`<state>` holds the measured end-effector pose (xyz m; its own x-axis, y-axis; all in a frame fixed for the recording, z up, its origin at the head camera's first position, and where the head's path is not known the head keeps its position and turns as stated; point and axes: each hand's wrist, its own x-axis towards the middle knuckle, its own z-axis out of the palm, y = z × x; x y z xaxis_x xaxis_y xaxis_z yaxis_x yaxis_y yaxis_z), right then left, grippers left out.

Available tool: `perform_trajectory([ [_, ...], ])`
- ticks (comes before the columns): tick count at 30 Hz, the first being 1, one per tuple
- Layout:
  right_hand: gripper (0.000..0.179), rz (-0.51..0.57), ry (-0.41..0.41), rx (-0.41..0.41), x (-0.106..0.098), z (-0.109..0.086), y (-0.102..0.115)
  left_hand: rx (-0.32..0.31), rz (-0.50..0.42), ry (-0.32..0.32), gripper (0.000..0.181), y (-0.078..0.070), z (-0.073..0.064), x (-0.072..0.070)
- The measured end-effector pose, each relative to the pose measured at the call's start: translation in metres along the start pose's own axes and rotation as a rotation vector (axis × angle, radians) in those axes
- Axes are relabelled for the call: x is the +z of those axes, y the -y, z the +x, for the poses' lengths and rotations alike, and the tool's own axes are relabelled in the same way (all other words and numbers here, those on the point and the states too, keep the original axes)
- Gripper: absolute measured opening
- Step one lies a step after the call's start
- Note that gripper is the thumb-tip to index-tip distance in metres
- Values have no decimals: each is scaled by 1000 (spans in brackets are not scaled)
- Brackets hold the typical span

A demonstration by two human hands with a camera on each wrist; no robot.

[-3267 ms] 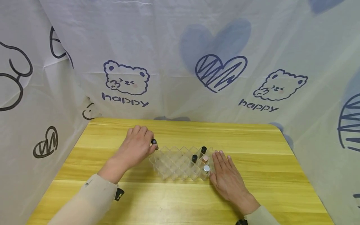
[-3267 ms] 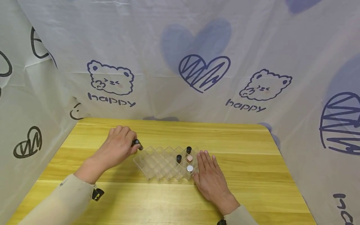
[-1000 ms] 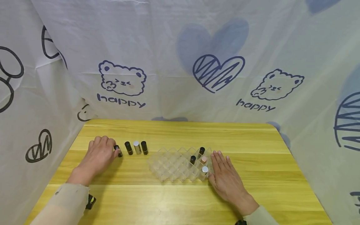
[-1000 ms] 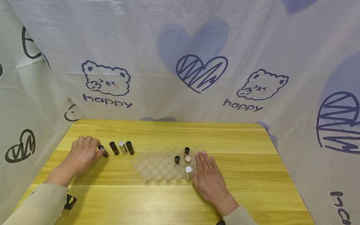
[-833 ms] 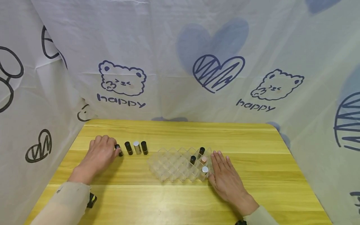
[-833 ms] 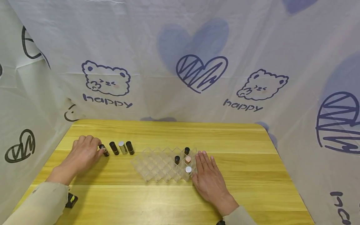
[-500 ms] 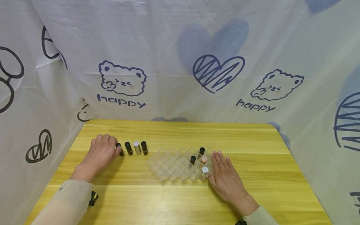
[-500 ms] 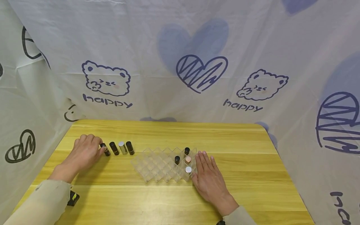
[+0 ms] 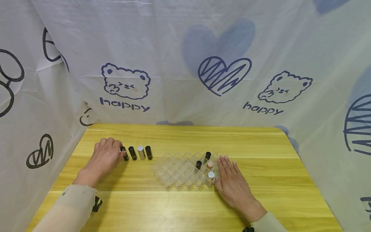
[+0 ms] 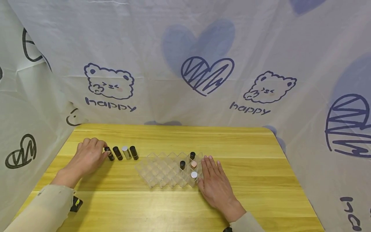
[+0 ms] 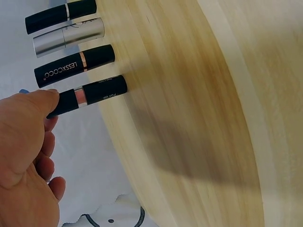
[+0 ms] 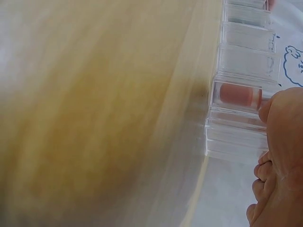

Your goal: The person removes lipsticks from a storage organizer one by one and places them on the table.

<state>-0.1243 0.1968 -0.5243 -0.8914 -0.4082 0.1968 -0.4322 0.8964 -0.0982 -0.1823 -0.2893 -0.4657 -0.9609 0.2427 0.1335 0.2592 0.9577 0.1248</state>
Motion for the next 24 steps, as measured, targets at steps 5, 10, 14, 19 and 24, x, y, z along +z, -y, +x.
perform_trajectory([
  [5,67,6,5,1,-1,0,0,1,-15,0,33,-1,2,-1],
  [10,67,12,13,3,-1,0,0,-5,-19,0,34,-4,1,-4],
  [14,67,11,10,3,-1,0,-1,-4,-17,-10,35,-5,1,-6],
  [19,67,10,5,1,-1,0,-1,-7,-25,-5,37,-5,1,-6],
  [24,67,9,4,0,-1,0,0,-12,-30,-20,40,-8,1,-8],
])
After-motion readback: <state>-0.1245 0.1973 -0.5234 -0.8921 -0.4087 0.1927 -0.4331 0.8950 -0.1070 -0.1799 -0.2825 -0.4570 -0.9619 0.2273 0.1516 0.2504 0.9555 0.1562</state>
